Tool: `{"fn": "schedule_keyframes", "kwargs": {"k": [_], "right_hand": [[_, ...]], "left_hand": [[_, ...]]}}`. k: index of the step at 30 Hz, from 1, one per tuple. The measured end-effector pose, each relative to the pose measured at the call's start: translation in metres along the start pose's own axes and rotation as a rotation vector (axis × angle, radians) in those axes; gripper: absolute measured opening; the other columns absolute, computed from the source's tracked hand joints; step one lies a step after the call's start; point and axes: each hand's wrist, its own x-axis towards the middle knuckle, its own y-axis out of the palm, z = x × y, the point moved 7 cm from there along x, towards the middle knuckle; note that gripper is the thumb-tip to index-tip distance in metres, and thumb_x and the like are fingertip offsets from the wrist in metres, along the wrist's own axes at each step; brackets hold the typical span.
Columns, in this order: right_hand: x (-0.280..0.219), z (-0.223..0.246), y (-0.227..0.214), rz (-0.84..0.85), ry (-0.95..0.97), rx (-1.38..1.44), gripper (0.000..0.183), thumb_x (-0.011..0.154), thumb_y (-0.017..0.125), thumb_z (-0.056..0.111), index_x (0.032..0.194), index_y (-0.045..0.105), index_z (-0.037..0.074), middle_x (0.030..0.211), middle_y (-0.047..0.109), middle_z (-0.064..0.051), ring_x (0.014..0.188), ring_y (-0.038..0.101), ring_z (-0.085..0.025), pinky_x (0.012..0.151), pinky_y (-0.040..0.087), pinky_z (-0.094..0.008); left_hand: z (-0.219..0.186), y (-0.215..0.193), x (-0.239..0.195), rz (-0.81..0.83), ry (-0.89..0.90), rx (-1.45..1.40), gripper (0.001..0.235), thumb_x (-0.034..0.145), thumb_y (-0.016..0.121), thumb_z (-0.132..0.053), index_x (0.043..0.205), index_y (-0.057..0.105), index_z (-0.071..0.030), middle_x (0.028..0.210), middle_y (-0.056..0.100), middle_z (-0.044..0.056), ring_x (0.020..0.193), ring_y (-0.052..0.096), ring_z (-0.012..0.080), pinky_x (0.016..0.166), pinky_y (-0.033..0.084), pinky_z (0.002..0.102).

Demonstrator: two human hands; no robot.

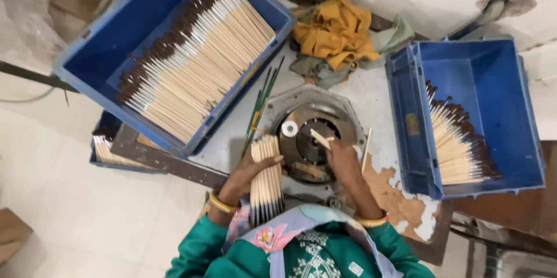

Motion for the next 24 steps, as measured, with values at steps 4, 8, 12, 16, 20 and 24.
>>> {"fn": "schedule_keyframes", "kwargs": {"k": [4,8,12,16,20,24], "right_hand": [[-0.010,0.039,-0.041,0.002,0.036,0.023,0.047,0.085,0.069,0.012,0.129,0.064,-0.004,0.078,0.068,-0.027,0.069,0.067,-0.046,0.063,0.054,-0.053],[0.002,0.042,-0.042,-0.134,0.006,0.073,0.022,0.086,0.071,0.011,0.104,0.065,-0.001,0.083,0.068,-0.026,0.075,0.067,-0.046,0.066,0.053,-0.053],[-0.005,0.051,-0.034,-0.171,0.050,0.111,0.030,0.085,0.072,0.008,0.108,0.062,-0.008,0.079,0.065,-0.026,0.074,0.065,-0.045,0.066,0.050,-0.054],[-0.008,0.057,-0.040,-0.232,-0.027,0.122,0.033,0.087,0.070,0.006,0.116,0.062,-0.009,0.082,0.065,-0.026,0.076,0.064,-0.047,0.067,0.049,-0.054],[-0.013,0.073,-0.075,-0.181,0.089,0.365,0.018,0.097,0.065,0.008,0.114,0.065,0.000,0.094,0.070,-0.023,0.088,0.069,-0.043,0.075,0.052,-0.049],[-0.028,0.154,-0.138,-0.089,-0.328,0.507,0.039,0.080,0.064,0.008,0.117,0.065,-0.001,0.112,0.071,-0.023,0.100,0.070,-0.040,0.085,0.055,-0.045]], "left_hand": [[0.036,-0.014,-0.001,-0.079,-0.073,-0.130,0.054,0.076,0.084,-0.012,0.123,0.059,-0.003,0.095,0.073,0.007,0.081,0.074,0.0216,0.067,0.063,0.039],[0.040,-0.031,0.019,-0.103,-0.030,-0.041,0.050,0.079,0.083,-0.007,0.122,0.059,0.003,0.094,0.075,0.010,0.080,0.075,0.0235,0.066,0.063,0.039],[0.049,-0.029,0.015,-0.083,-0.015,-0.043,0.045,0.080,0.083,-0.004,0.118,0.061,0.005,0.093,0.074,0.013,0.078,0.075,0.0233,0.064,0.063,0.039],[0.052,-0.036,0.010,-0.068,0.006,0.012,0.042,0.080,0.082,-0.003,0.116,0.062,0.006,0.093,0.075,0.014,0.077,0.075,0.0230,0.064,0.064,0.039],[0.025,-0.017,-0.003,-0.051,0.063,0.091,0.046,0.077,0.083,-0.004,0.116,0.061,0.004,0.093,0.075,0.014,0.081,0.076,0.0247,0.070,0.064,0.038],[-0.035,0.029,-0.026,-0.009,0.297,0.507,0.053,0.070,0.087,-0.009,0.116,0.062,-0.001,0.100,0.077,0.011,0.091,0.076,0.0214,0.080,0.061,0.035]]}}
